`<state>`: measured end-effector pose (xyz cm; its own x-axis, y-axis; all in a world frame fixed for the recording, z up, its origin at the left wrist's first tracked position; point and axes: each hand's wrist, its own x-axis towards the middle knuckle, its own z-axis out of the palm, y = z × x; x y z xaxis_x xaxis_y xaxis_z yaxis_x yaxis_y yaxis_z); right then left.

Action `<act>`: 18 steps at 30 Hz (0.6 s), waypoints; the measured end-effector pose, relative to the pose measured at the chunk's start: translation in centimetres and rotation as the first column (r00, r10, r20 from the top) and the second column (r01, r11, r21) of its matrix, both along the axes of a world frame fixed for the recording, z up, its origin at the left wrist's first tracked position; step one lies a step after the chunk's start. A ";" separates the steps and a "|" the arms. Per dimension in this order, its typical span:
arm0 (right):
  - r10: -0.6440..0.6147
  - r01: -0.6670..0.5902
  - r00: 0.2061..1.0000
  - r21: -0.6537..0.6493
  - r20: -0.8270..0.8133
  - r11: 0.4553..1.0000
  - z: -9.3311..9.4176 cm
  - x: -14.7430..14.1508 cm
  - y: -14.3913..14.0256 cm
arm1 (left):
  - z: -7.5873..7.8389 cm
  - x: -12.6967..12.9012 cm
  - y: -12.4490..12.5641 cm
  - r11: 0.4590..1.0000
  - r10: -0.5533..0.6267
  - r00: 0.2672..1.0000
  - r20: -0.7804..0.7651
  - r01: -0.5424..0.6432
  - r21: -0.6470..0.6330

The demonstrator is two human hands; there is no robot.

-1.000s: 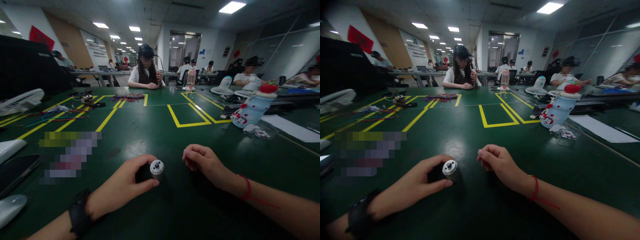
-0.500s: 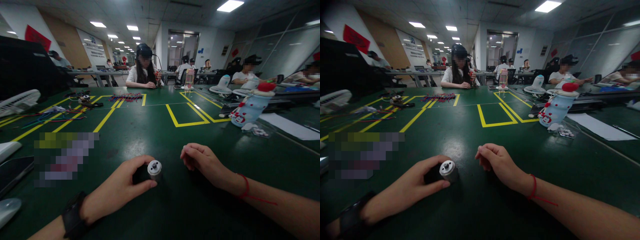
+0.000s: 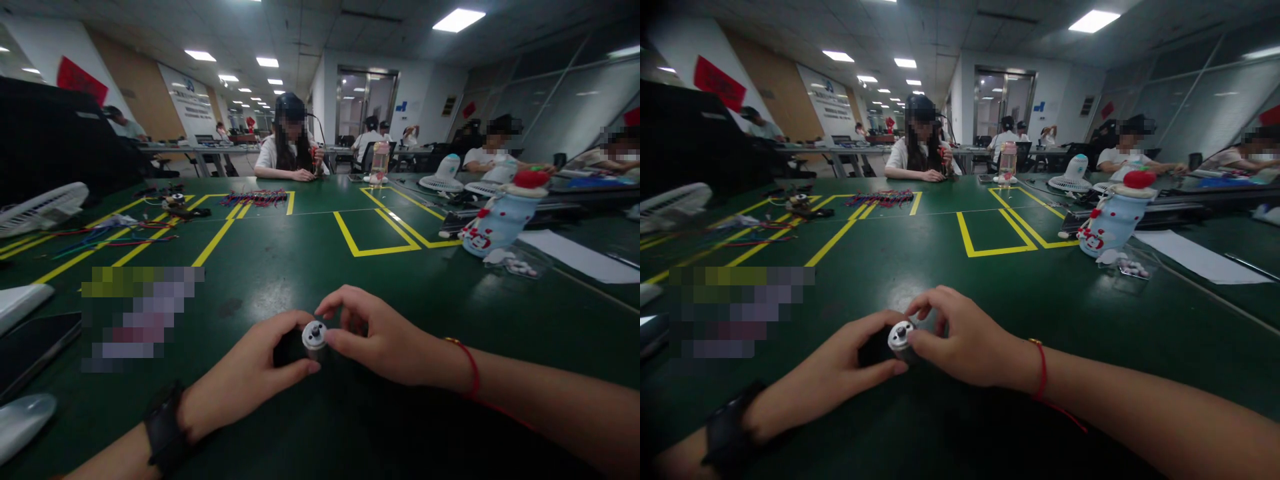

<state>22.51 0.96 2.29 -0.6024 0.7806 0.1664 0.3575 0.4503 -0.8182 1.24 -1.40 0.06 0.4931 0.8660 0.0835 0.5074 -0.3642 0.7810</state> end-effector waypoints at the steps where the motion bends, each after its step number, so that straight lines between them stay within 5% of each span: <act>1: 0.011 -0.011 1.000 0.059 0.004 0.998 0.1 -0.4 0.1 | 0.0 0.0 0.0 1.000 0.001 1.000 0.000 -0.001 -0.001; 9: -0.042 0.054 0.996 0.174 -0.074 0.983 0.4 0.7 0.5 | 0.1 0.0 0.0 1.000 0.008 1.000 -0.002 -0.008 -0.013; 14: -0.037 0.026 0.991 0.088 0.126 0.996 -1.6 2.7 -0.3 | 0.1 0.0 0.1 1.000 0.005 1.000 -0.017 -0.005 -0.013; 18: -0.045 0.012 0.980 0.166 0.192 0.986 -2.9 3.1 -0.4 | -0.1 0.0 0.1 1.000 0.022 1.000 -0.011 -0.022 -0.016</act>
<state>25.60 0.52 -0.58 -0.6137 0.7700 0.1747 0.5174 0.5593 -0.6477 1.20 -1.29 -0.04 0.4746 0.8779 0.0639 0.5234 -0.3399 0.7814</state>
